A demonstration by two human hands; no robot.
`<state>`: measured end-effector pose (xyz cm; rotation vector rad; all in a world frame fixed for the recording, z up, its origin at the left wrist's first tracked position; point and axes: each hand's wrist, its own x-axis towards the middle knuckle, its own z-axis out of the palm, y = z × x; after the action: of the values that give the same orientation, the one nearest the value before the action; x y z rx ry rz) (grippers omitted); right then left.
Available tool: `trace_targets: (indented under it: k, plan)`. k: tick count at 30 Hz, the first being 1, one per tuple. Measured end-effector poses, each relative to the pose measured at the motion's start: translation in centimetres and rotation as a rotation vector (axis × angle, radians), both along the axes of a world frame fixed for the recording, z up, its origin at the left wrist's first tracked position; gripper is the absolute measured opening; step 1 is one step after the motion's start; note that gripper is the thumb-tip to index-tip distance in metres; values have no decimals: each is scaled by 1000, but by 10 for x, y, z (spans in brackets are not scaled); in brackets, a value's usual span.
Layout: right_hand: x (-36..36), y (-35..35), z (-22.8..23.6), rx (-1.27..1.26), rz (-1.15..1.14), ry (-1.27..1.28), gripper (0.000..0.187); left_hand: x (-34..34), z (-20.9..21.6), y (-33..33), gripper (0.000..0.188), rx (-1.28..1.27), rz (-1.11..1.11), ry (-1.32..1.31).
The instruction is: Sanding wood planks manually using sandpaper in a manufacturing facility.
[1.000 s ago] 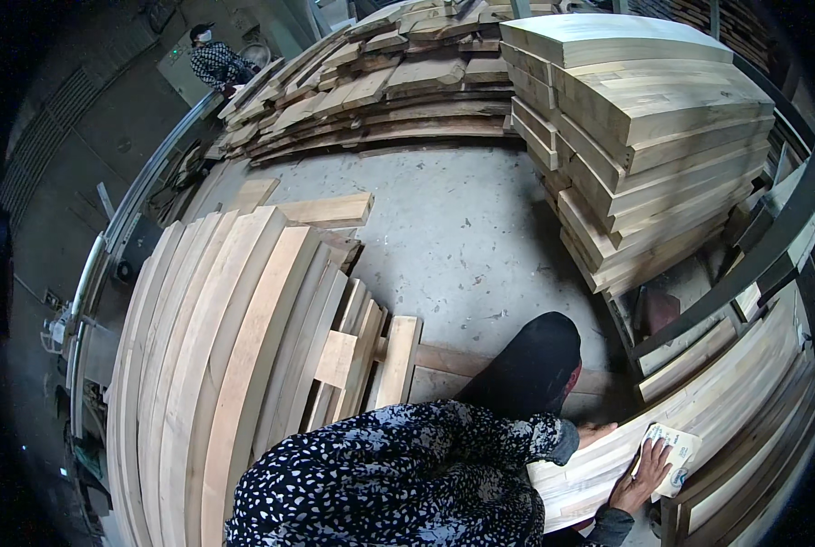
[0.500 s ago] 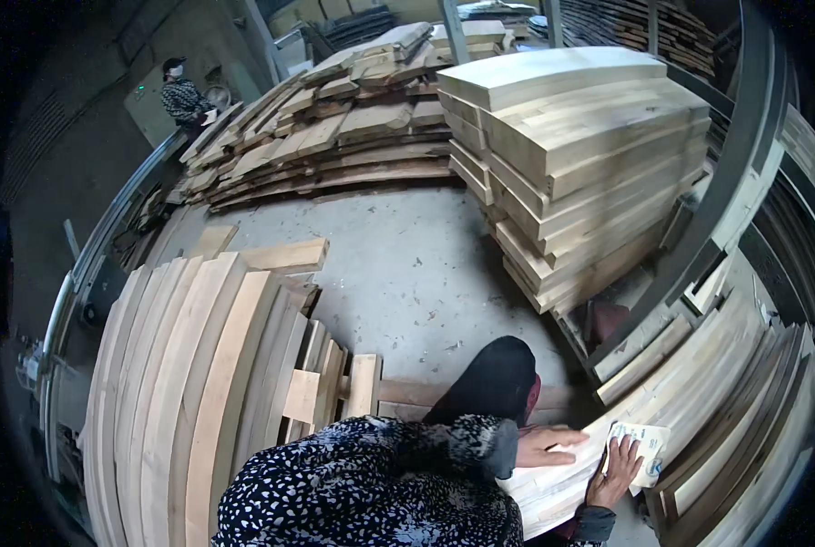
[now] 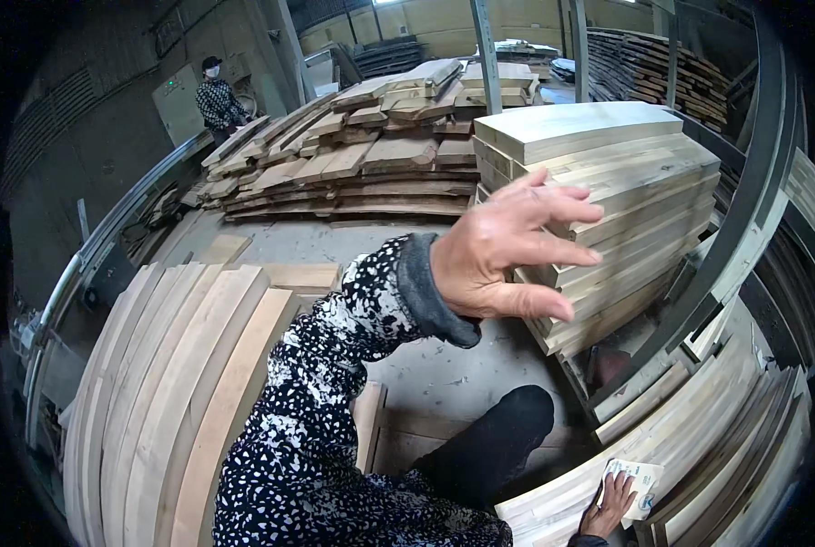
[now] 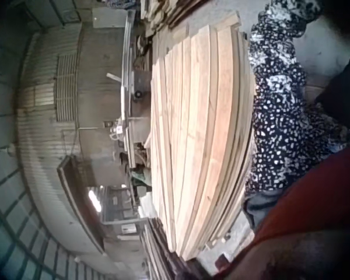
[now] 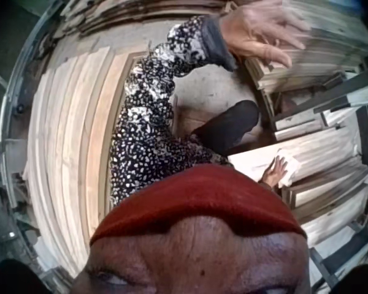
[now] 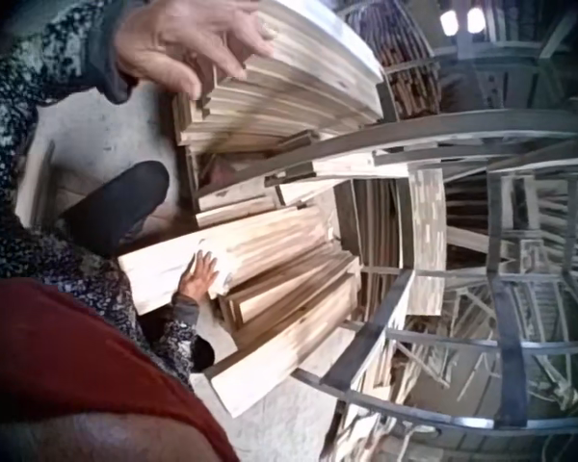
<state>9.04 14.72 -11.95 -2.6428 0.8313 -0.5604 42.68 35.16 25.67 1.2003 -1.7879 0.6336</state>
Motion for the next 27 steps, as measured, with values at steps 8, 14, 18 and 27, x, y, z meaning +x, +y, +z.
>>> trace_targets:
  k: [8,14,18,27]
  plan:
    - [7,8,9,-20,14,-25,57,63,35,58,62,-1052,204,456]
    - [-5,5,3,-7,-3,4,54,23,-61,-11,66,-618,269,298]
    - [-4,5,3,-11,-36,27,51,20,-93,-38,70,-336,341,166]
    - [3,5,14,-17,1,9,49,-113,-267,-148,58,242,-206,291]
